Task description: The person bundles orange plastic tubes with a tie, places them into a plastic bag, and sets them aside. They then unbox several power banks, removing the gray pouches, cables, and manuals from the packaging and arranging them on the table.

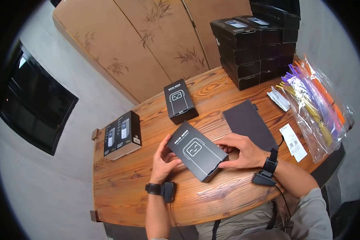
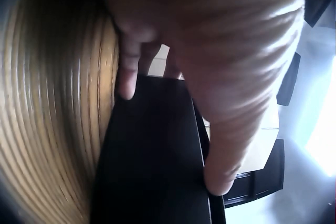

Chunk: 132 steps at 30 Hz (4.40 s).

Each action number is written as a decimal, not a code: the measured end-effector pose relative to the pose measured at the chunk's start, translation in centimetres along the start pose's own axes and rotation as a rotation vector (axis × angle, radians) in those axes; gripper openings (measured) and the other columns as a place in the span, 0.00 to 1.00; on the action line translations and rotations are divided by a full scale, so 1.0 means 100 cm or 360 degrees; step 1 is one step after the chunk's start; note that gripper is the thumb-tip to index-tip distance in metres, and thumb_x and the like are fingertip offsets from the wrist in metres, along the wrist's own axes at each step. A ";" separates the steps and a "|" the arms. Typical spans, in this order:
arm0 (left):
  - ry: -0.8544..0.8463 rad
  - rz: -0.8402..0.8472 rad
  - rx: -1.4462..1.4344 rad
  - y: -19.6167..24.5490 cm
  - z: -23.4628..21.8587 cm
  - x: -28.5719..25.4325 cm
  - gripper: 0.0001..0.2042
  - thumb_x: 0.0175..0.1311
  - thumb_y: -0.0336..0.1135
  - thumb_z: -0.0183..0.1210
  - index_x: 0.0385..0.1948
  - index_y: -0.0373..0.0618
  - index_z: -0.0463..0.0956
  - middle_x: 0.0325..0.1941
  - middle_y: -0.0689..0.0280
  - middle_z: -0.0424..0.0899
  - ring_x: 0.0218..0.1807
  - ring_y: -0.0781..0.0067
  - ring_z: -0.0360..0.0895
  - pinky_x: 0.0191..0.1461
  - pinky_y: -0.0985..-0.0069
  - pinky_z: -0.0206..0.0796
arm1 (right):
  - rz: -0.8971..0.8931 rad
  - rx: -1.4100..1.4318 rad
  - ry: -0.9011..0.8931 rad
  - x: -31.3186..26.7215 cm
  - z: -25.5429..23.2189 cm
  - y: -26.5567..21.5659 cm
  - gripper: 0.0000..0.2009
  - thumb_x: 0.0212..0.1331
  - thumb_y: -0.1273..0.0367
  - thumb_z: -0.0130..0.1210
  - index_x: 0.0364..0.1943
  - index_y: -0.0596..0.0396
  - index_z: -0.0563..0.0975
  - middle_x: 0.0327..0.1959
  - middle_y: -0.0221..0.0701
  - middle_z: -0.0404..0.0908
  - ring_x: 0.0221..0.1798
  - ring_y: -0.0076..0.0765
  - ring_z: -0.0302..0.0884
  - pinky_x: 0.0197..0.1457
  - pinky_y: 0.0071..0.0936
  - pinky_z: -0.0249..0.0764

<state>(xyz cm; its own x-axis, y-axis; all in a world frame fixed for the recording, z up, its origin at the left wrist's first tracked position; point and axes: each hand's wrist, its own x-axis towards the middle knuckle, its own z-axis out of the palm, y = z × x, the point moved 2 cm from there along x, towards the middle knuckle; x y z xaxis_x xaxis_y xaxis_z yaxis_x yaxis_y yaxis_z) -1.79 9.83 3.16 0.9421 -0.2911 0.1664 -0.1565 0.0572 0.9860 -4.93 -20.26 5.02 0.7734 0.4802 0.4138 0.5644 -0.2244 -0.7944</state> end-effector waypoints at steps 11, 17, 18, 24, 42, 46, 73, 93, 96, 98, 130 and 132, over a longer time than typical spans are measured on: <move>0.0440 0.0150 0.0387 -0.004 -0.005 -0.008 0.13 0.72 0.39 0.56 0.35 0.37 0.79 0.33 0.72 0.78 0.36 0.85 0.69 0.42 0.83 0.62 | -0.0049 0.0052 -0.0154 0.003 0.015 -0.020 0.29 0.49 0.63 0.70 0.58 0.56 0.75 0.50 0.38 0.75 0.49 0.35 0.75 0.51 0.28 0.77; 0.0584 0.0043 0.0330 0.002 -0.002 -0.010 0.17 0.73 0.38 0.55 0.25 0.36 0.78 0.25 0.78 0.72 0.30 0.88 0.61 0.34 0.84 0.55 | -0.0282 -0.0129 -0.0209 0.006 0.019 -0.028 0.27 0.47 0.73 0.58 0.58 0.53 0.76 0.60 0.39 0.71 0.66 0.48 0.64 0.69 0.41 0.64; 0.0587 0.0051 0.0316 0.002 -0.002 -0.010 0.17 0.73 0.38 0.55 0.25 0.36 0.78 0.26 0.78 0.72 0.30 0.88 0.61 0.35 0.84 0.56 | -0.0309 -0.0140 -0.0242 0.006 0.019 -0.029 0.27 0.46 0.75 0.55 0.57 0.53 0.76 0.61 0.38 0.72 0.68 0.50 0.62 0.72 0.43 0.61; 0.0620 -0.0014 0.0251 0.005 0.000 -0.011 0.16 0.73 0.38 0.55 0.26 0.34 0.79 0.27 0.77 0.74 0.31 0.88 0.63 0.36 0.85 0.57 | -0.0428 -0.0148 -0.0377 0.003 0.024 -0.030 0.23 0.47 0.78 0.50 0.52 0.55 0.80 0.58 0.31 0.77 0.69 0.53 0.59 0.71 0.47 0.61; 0.0579 0.0013 0.0320 -0.002 -0.002 -0.010 0.16 0.73 0.38 0.55 0.26 0.35 0.80 0.26 0.78 0.74 0.31 0.89 0.64 0.35 0.85 0.57 | -0.0487 -0.0360 -0.0440 0.005 0.031 -0.038 0.25 0.61 0.46 0.54 0.50 0.51 0.78 0.62 0.27 0.75 0.72 0.51 0.56 0.71 0.51 0.60; 0.0554 0.0048 0.0379 -0.004 -0.004 -0.010 0.16 0.73 0.38 0.55 0.27 0.35 0.80 0.27 0.78 0.75 0.31 0.89 0.64 0.35 0.85 0.57 | -0.0365 -0.0383 -0.0461 0.004 0.034 -0.037 0.27 0.62 0.46 0.53 0.56 0.50 0.75 0.64 0.27 0.73 0.72 0.52 0.55 0.72 0.53 0.58; 0.0649 0.0104 0.0368 -0.004 -0.002 -0.010 0.16 0.72 0.36 0.56 0.25 0.33 0.76 0.24 0.75 0.72 0.30 0.86 0.64 0.33 0.83 0.57 | -0.0448 -0.0340 0.0013 0.013 0.013 -0.029 0.09 0.46 0.70 0.66 0.34 0.53 0.83 0.36 0.29 0.82 0.50 0.41 0.71 0.53 0.35 0.71; 0.0729 0.0182 0.0348 -0.003 -0.003 -0.010 0.15 0.71 0.36 0.57 0.24 0.34 0.77 0.22 0.75 0.72 0.28 0.86 0.63 0.31 0.83 0.56 | -0.0378 -0.1104 -0.0696 0.027 0.036 -0.091 0.21 0.64 0.51 0.53 0.28 0.52 0.85 0.48 0.23 0.82 0.64 0.40 0.67 0.73 0.67 0.45; 0.0728 0.0184 0.0363 -0.007 -0.006 -0.010 0.15 0.71 0.37 0.57 0.28 0.33 0.80 0.25 0.76 0.75 0.29 0.87 0.65 0.33 0.84 0.58 | -0.0432 -0.1081 -0.0543 0.027 0.038 -0.097 0.21 0.67 0.52 0.51 0.30 0.52 0.86 0.47 0.24 0.83 0.65 0.40 0.65 0.73 0.71 0.43; 0.0728 0.0179 0.0368 -0.009 -0.008 -0.010 0.15 0.72 0.37 0.57 0.30 0.33 0.82 0.26 0.76 0.77 0.30 0.88 0.66 0.34 0.84 0.59 | -0.0391 -0.1134 -0.0649 0.027 0.036 -0.096 0.19 0.67 0.54 0.51 0.33 0.51 0.87 0.47 0.24 0.83 0.66 0.41 0.64 0.72 0.72 0.43; 0.0751 0.0200 0.0283 -0.004 -0.004 -0.009 0.16 0.71 0.35 0.57 0.21 0.36 0.75 0.21 0.76 0.69 0.25 0.87 0.61 0.28 0.82 0.53 | -0.0610 -0.1405 -0.1035 0.042 0.045 -0.088 0.13 0.61 0.62 0.53 0.27 0.52 0.85 0.46 0.24 0.83 0.70 0.46 0.60 0.73 0.66 0.48; 0.0746 0.0201 0.0318 -0.007 -0.007 -0.008 0.16 0.71 0.35 0.57 0.21 0.36 0.75 0.21 0.76 0.70 0.25 0.87 0.61 0.28 0.82 0.53 | -0.0513 -0.1523 -0.1294 0.051 0.046 -0.097 0.13 0.59 0.63 0.53 0.24 0.52 0.85 0.40 0.24 0.83 0.66 0.45 0.64 0.73 0.66 0.49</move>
<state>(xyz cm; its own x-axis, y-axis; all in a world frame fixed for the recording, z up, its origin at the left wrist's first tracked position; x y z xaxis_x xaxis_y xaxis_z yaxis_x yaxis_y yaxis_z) -2.27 10.70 2.31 0.9368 0.1672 0.3074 -0.2877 -0.1321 0.9486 -7.83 -11.76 12.81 0.3593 0.9242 -0.1294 0.9332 -0.3543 0.0611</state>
